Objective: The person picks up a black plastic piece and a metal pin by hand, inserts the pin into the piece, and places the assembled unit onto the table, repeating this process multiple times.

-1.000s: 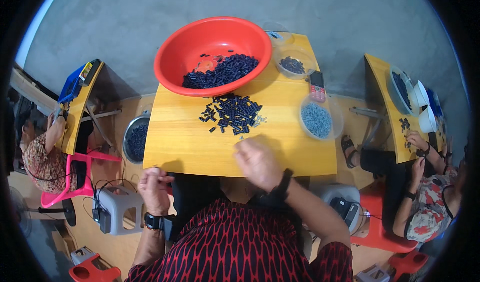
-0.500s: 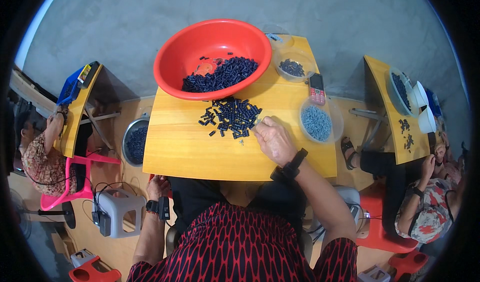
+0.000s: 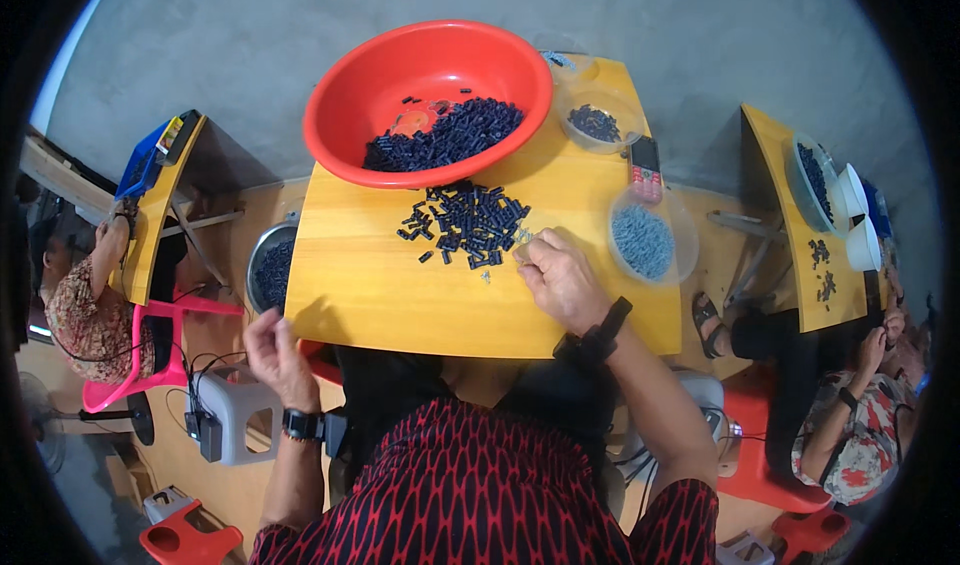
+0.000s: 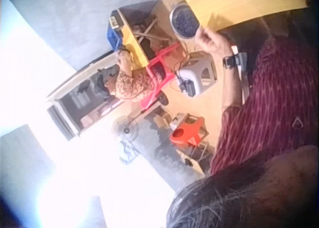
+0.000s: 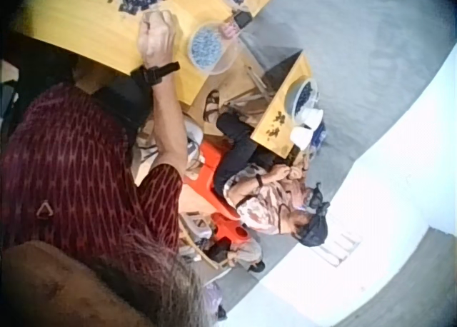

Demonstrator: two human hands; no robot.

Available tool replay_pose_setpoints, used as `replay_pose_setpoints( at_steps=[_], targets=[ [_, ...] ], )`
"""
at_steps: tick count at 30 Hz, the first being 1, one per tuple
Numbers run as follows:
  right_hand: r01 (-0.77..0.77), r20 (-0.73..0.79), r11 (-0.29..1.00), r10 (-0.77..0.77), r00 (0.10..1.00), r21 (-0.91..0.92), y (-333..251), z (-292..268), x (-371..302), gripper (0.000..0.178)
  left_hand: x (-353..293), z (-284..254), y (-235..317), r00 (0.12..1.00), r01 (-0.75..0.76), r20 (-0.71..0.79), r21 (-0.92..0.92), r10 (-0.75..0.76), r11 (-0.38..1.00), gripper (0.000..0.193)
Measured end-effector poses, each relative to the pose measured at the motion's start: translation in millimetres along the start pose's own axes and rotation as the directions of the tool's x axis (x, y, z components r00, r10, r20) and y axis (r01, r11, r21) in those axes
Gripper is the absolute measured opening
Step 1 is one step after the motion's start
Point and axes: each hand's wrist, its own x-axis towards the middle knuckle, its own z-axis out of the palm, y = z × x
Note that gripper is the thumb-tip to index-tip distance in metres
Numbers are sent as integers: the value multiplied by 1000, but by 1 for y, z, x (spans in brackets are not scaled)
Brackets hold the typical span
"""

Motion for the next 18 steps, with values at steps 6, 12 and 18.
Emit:
replay_pose_setpoints(
  at_steps=[6,12,18],
  targets=[
    [73,89,984,-59,994,-164,-6,-4,-2,5,4,91,11,834,-253,537,163,130,954,13],
    [25,69,980,-12,998,-196,-3,-1,-9,6,-4,133,12,762,-439,626,311,166,843,13],
    [-99,-115,994,94,989,-39,-4,2,-17,11,-7,138,-1,738,-542,634,356,229,761,11]
  ],
)
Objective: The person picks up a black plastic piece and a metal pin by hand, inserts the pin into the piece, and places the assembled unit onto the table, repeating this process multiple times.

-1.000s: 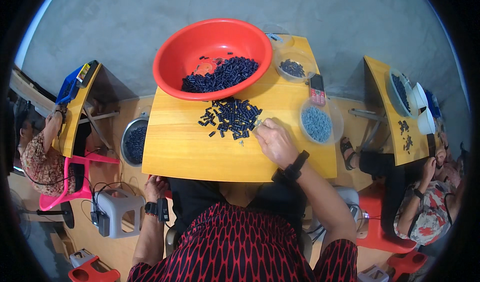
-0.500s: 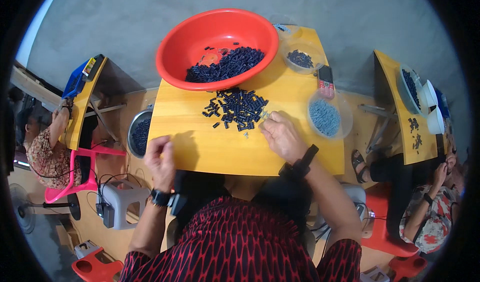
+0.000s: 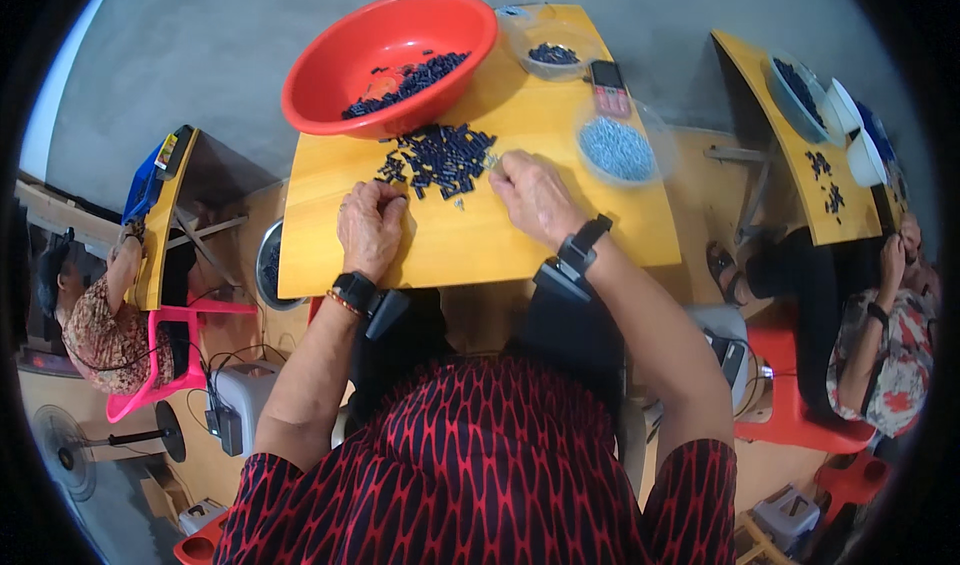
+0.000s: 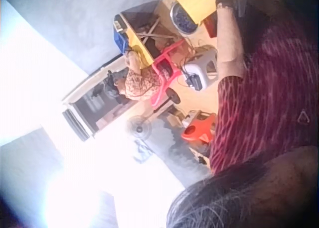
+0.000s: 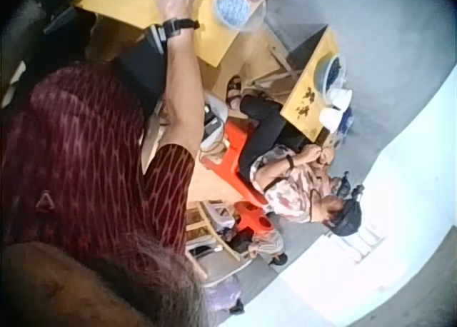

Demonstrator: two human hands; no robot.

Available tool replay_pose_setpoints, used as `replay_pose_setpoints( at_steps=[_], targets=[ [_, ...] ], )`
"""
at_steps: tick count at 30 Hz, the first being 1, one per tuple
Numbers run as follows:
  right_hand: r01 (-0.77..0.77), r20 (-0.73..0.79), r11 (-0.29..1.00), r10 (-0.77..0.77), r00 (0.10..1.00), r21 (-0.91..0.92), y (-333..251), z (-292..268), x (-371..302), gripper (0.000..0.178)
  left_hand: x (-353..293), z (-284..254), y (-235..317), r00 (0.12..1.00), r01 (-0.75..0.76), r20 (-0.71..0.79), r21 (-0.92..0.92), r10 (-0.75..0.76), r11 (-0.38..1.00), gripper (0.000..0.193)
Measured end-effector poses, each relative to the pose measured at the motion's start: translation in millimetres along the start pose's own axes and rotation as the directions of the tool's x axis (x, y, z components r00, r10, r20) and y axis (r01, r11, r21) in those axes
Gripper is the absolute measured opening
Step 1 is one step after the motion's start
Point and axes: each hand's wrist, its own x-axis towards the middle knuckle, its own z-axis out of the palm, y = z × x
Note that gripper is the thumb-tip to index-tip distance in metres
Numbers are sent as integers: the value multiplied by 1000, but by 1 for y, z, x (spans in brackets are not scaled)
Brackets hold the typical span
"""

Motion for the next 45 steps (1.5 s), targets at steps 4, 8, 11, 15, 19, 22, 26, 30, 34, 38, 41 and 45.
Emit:
replay_pose_setpoints(
  at_steps=[4,8,11,15,19,22,26,30,34,38,41,45],
  targets=[
    [-126,-164,887,219,962,445,7,8,-24,11,1,3,-2,995,98,19,-66,-97,993,11],
    [-144,-250,878,282,926,457,14,10,-52,7,0,4,-6,999,33,13,7,-33,999,17],
    [-152,-259,830,334,906,537,16,8,-54,6,0,6,-8,999,36,13,16,-36,999,16],
    [-97,-288,881,253,924,463,23,14,-58,6,1,8,-6,999,46,22,70,-47,997,16],
    [-76,-300,889,231,926,451,27,16,-56,7,3,8,-4,999,37,17,68,-38,997,17],
    [-89,-299,884,248,922,459,26,17,-56,7,4,8,-5,995,87,44,36,-89,996,13],
    [-60,-327,894,224,918,443,31,21,-55,8,5,8,-5,996,77,40,45,-79,996,13],
    [-48,-363,914,208,908,404,29,22,-55,9,3,8,-3,993,107,39,33,-108,994,13],
    [-84,-330,918,223,917,387,30,18,-56,8,4,9,-1,994,99,33,30,-100,995,13],
    [-60,-333,916,205,920,396,30,18,-55,7,5,10,-5,996,80,29,40,-81,996,13],
    [-70,-342,920,213,915,385,28,16,-57,7,5,10,-1,996,82,37,45,-84,996,13],
    [-53,-390,945,183,902,322,30,16,-57,7,5,12,-2,999,44,18,67,-45,997,13]
  ],
)
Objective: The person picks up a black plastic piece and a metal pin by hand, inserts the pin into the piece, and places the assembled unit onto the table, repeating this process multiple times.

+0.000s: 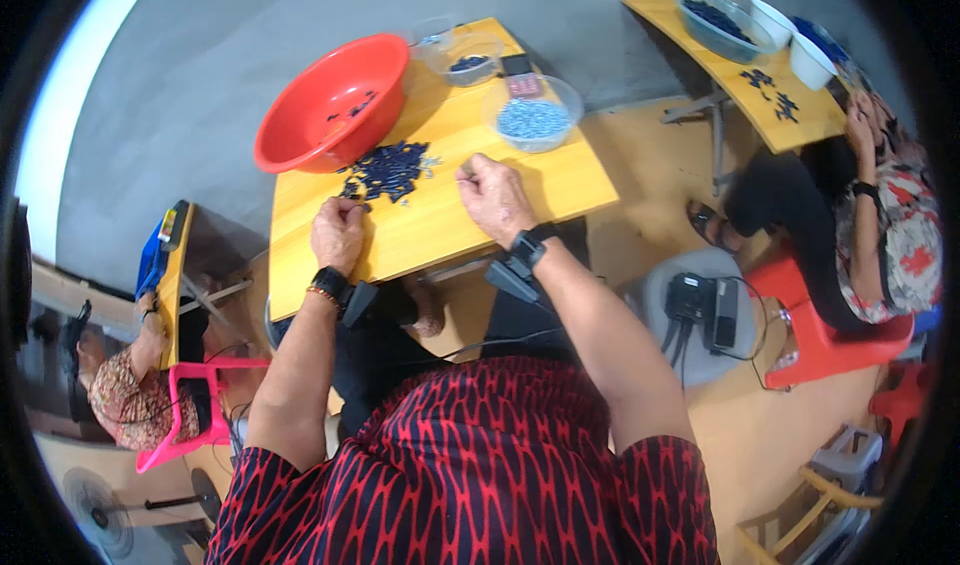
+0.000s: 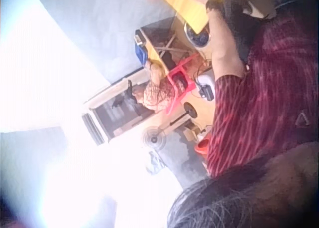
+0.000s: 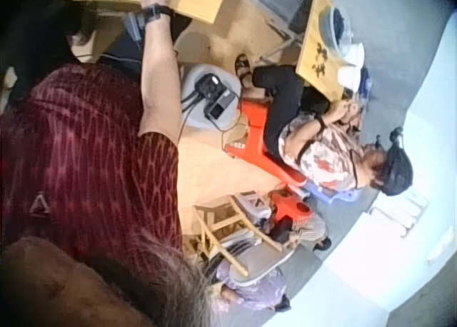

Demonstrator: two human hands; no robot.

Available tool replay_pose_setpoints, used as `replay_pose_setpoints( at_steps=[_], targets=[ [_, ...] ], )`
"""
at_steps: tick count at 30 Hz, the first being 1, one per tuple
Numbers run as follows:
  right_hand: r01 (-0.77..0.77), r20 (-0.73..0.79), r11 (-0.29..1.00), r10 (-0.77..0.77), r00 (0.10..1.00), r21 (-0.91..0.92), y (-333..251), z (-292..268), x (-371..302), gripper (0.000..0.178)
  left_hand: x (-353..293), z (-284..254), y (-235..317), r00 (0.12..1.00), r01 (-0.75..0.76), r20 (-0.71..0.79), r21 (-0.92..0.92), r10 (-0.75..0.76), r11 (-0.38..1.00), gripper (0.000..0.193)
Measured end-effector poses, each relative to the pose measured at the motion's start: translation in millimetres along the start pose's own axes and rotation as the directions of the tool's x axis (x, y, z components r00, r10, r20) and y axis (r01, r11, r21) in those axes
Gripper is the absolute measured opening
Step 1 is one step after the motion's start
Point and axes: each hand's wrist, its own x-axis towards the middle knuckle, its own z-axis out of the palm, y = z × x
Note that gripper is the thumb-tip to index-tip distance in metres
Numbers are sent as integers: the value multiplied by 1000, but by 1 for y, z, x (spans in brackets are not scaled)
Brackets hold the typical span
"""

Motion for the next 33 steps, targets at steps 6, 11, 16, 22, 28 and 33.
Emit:
replay_pose_setpoints(
  at_steps=[6,11,16,22,28,33],
  targets=[
    [-15,23,1000,15,1000,-24,-14,-1,-2,7,-1,-4,1,1000,-11,14,-1,11,1000,12],
    [-21,20,1000,21,1000,-18,-15,0,-1,7,1,-6,-1,999,-9,41,50,7,999,15],
    [-31,11,1000,31,999,-6,-15,-5,0,7,1,-6,10,1000,-11,27,18,10,1000,14],
    [6,-1,999,-6,1000,-33,-13,-4,1,7,2,-5,8,999,-31,10,15,31,999,12],
    [24,-6,999,-24,1000,31,-14,0,-1,6,-1,-4,5,1000,16,20,4,-16,1000,13],
    [-18,7,996,18,1000,92,-18,-3,-2,5,-2,-2,2,1000,-20,9,-24,21,999,13]
  ],
)
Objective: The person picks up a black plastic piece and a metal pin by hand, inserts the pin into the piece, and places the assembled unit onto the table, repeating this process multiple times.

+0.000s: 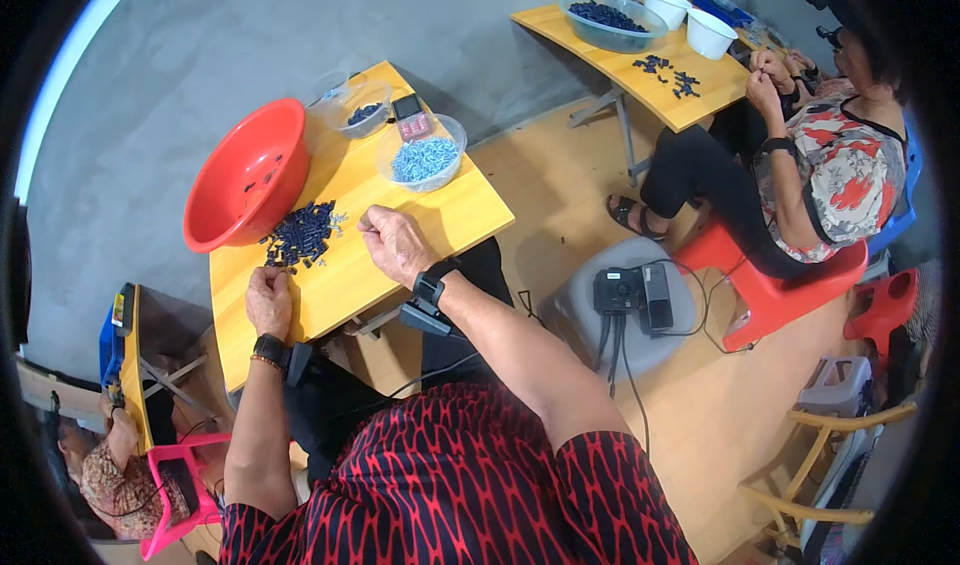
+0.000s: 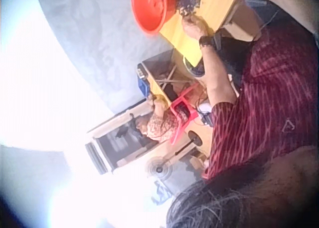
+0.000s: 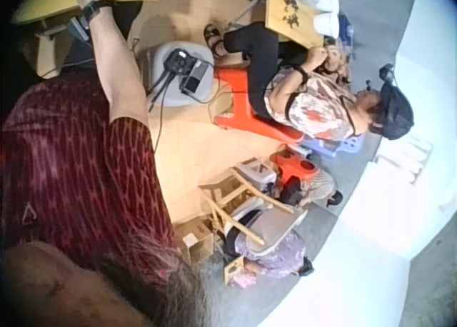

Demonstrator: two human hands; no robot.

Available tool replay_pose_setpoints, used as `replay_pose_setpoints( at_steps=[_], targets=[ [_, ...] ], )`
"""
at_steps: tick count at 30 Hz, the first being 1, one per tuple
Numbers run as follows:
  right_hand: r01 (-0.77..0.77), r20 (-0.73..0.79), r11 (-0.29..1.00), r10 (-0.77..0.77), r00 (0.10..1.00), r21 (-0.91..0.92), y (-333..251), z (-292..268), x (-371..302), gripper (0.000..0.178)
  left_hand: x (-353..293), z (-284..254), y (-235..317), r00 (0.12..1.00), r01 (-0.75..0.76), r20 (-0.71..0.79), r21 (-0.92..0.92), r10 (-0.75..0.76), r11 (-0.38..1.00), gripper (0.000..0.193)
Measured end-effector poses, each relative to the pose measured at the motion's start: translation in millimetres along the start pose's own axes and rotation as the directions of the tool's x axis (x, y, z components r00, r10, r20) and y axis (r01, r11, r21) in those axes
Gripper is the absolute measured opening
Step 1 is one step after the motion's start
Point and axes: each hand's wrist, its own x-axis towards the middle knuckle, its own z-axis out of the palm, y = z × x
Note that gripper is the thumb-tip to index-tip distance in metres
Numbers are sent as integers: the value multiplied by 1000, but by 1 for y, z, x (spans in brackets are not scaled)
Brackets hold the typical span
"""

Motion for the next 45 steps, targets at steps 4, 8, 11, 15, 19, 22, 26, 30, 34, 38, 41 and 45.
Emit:
replay_pose_setpoints(
  at_steps=[4,8,11,15,19,22,26,30,34,38,41,45],
  targets=[
    [21,6,999,-21,1000,-41,2,1,-1,6,0,-1,1,1000,-16,7,21,16,1000,14],
    [52,33,996,-49,998,-71,0,1,-1,8,-3,-1,-8,999,-20,-28,-29,19,999,14],
    [52,43,995,-49,998,-80,-1,-3,-2,8,-4,-4,-1,1000,13,-7,-105,-14,994,11],
    [37,25,997,-35,999,-71,-4,-3,-3,8,-3,-8,3,1000,28,-8,-147,-29,989,10],
    [150,41,979,-145,989,-138,2,-1,0,8,-4,-6,-7,997,-17,-77,-177,3,984,9],
    [121,51,986,-116,992,-116,1,-2,-1,8,-4,-4,-7,997,-13,-81,-237,-6,971,9],
    [42,40,995,-38,998,-95,-7,-5,-2,8,-7,-3,-10,996,-38,-92,-271,14,962,9],
    [-32,17,996,33,999,-83,-4,-7,-4,8,-7,-2,-9,996,-75,-57,-245,63,967,7],
    [-7,33,999,9,999,-45,-8,-2,-5,6,-11,-13,-4,998,-23,-63,-327,3,945,5],
    [15,-9,1000,-15,1000,-11,-4,0,-8,6,-12,-12,-4,997,69,-6,-455,-80,888,9],
    [8,36,999,-7,999,-33,-4,0,-8,9,-15,-16,-4,997,76,5,-443,-83,893,9],
    [-234,120,881,202,972,411,10,4,-6,12,-15,-11,-15,993,47,-56,-625,-105,779,5]
  ],
)
